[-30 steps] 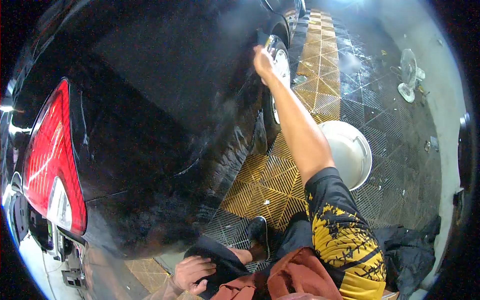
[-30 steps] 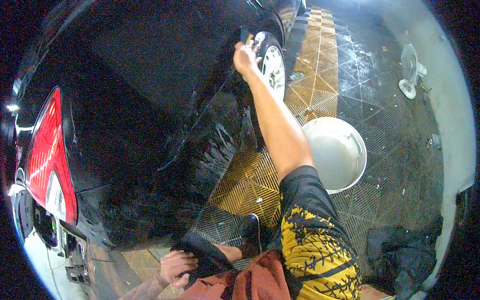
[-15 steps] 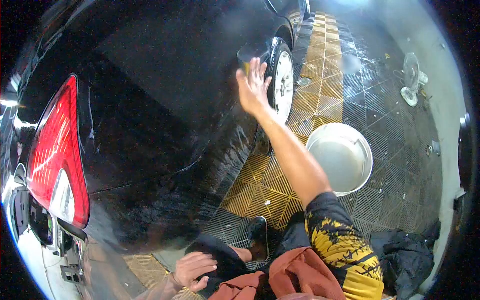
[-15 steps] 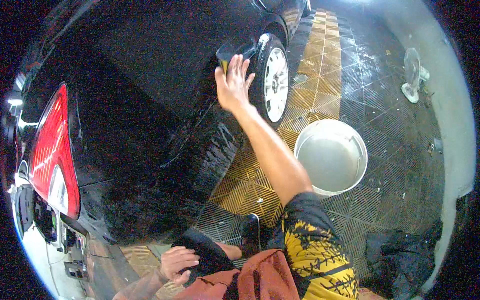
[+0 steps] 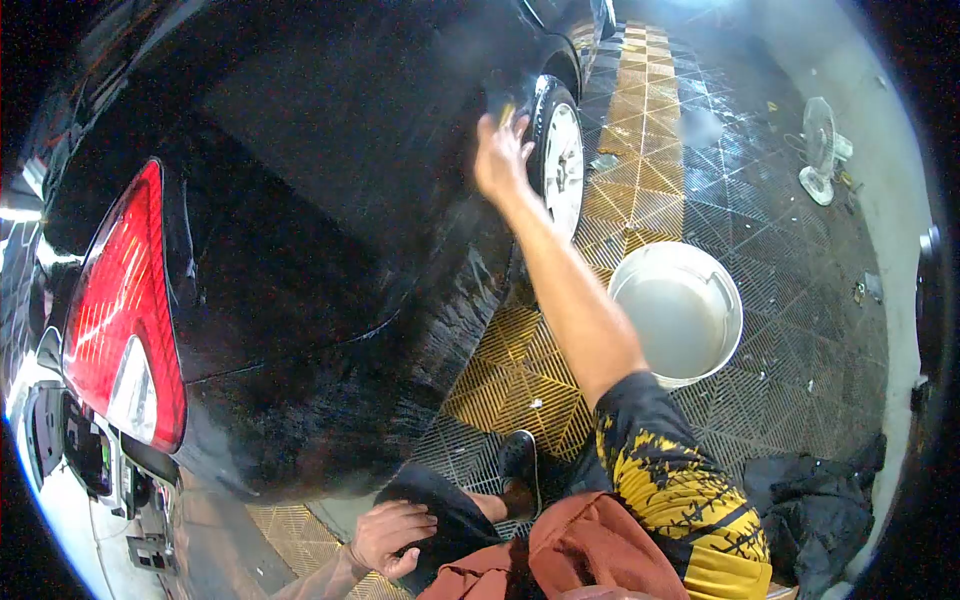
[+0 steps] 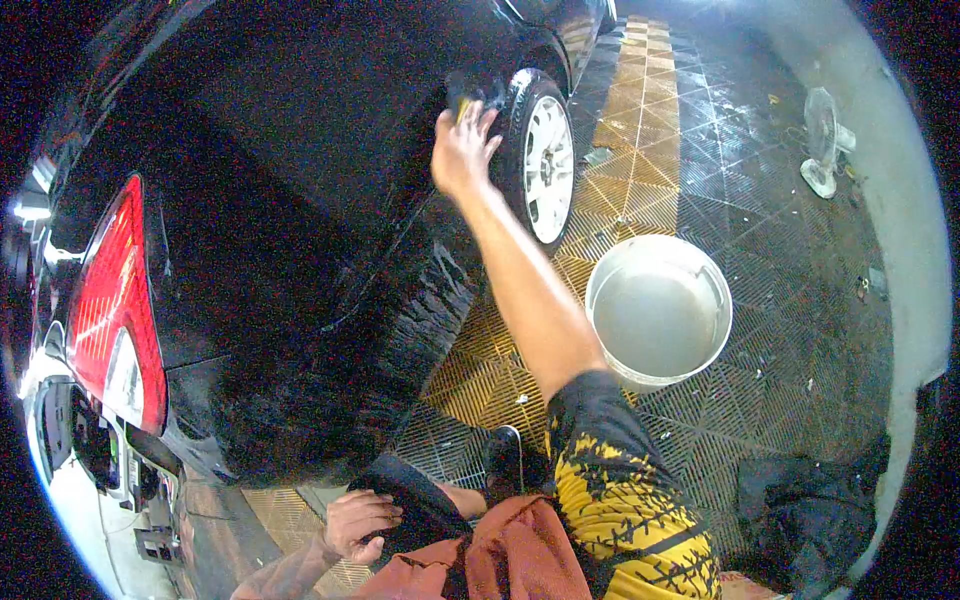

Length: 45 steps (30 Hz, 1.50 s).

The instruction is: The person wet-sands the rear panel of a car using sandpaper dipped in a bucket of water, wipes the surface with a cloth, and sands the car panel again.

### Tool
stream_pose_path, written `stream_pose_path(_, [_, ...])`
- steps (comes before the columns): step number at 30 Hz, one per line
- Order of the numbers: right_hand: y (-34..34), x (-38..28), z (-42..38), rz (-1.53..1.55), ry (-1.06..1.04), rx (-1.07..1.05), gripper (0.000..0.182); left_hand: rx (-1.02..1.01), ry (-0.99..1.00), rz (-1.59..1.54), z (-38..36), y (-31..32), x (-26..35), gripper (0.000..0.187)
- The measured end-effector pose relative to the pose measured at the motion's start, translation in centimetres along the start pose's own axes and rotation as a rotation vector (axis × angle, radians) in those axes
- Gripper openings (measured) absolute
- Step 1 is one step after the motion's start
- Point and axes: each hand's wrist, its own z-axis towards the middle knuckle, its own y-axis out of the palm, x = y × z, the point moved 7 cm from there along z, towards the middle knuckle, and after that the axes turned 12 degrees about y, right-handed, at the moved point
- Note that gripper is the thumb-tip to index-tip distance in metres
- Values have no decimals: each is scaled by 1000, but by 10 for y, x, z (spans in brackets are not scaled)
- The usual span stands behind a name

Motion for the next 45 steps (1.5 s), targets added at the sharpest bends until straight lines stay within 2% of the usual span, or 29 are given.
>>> stream_pose_path(1, [10, -3, -23, -262, -56, -76, 41, 14, -1, 6, 1, -1, -1, 28])
stream_pose_path(2, [11, -1, -43, 81, -45, 30, 39, 15, 2, 9, 1, 0, -1, 28])
stream_pose_path(4, [3, -9, -46, -311, -84, -137, 37, 0, 4, 19, 0, 1, -2, 27])
stream_pose_path(6, [10, 12, 4, -239, -35, 1, 38, -9, 4, 23, 0, 1, -2, 27])
stream_pose_path(9, [-2, 23, 36, 31, 175, -69, 37, -8, -2, 28, -1, 1, 2, 28])
stream_pose_path(10, [0, 18, 20, -34, 123, -22, 37, -1, 0, 30, -1, 0, 2, 28])
stream_pose_path(12, [4, 5, -27, -176, 20, -119, 36, 7, -7, 28, -1, -1, 2, 27])
stream_pose_path(14, [3, 13, -13, -284, 26, -120, 35, 12, -21, 19, -6, 2, 2, 27])
stream_pose_path(16, [-1, 34, 36, -108, 135, -82, 34, 8, -19, 28, -12, 5, 0, 29])
stream_pose_path(17, [-1, 52, 59, 120, 276, -117, 35, 11, -24, 28, -12, 5, 1, 29])
stream_pose_path(19, [-9, 47, 54, 226, 381, -148, 36, 53, -20, 51, -12, 1, 4, 29])
stream_pose_path(21, [-15, 30, 21, 61, 256, -146, 37, 55, -21, 45, -10, -1, 3, 29])
stream_pose_path(24, [-5, 39, 41, -27, 126, -100, 36, 43, -30, 36, -8, -2, 1, 27])
stream_pose_path(25, [-7, 50, 46, 162, 293, -163, 37, 31, -18, 22, -8, -2, 1, 27])
stream_pose_path(27, [-13, 40, 43, 397, 443, -257, 45, 26, -11, 28, -7, -3, 0, 27])
stream_pose_path(28, [-2, 42, 32, 124, 149, -40, 44, 27, -2, 31, -7, -3, 0, 27])
stream_pose_path(29, [6, 24, -4, -243, -63, -61, 42, 27, -2, 33, -7, -2, -1, 27])
stream_pose_path(30, [3, -7, -49, -432, -97, -171, 39, 37, -1, 25, -7, -2, -2, 28])
stream_pose_path(31, [3, -19, -89, -191, -156, -116, 39, 47, 2, 19, -5, -2, -4, 29])
stream_pose_path(32, [6, -9, -89, 67, -16, -59, 41, 44, 4, 21, -3, -1, -5, 29])
stream_pose_path(34, [5, -13, -69, -269, -66, -118, 47, 29, 8, 17, -4, -2, -3, 30])
stream_pose_path(35, [0, -14, -55, -125, -25, -28, 52, 19, 5, 11, -6, 0, -3, 30])
stream_pose_path(36, [5, -13, -56, -179, -1, -50, 55, 29, -6, 18, -9, 2, -3, 30])
stream_pose_path(38, [4, -21, -94, -26, -10, 9, 57, 27, -11, 27, -10, 1, -3, 31])
stream_pose_path(39, [12, -30, -124, -215, -98, -59, 60, 23, -5, 22, -9, 0, -4, 30])
stream_pose_path(40, [-1, -35, -137, 108, 10, -120, 62, 25, -1, 14, -8, 1, -4, 31])
stream_pose_path(42, [11, -22, -118, -290, -117, -62, 57, 33, -13, 21, -7, 1, -4, 30])
stream_pose_path(44, [0, -13, -67, -180, -16, -78, 43, 32, -32, 21, -11, 1, -1, 30])
stream_pose_path(45, [-4, -16, -68, -102, 8, -46, 44, 29, -35, 19, -12, 2, -1, 30])
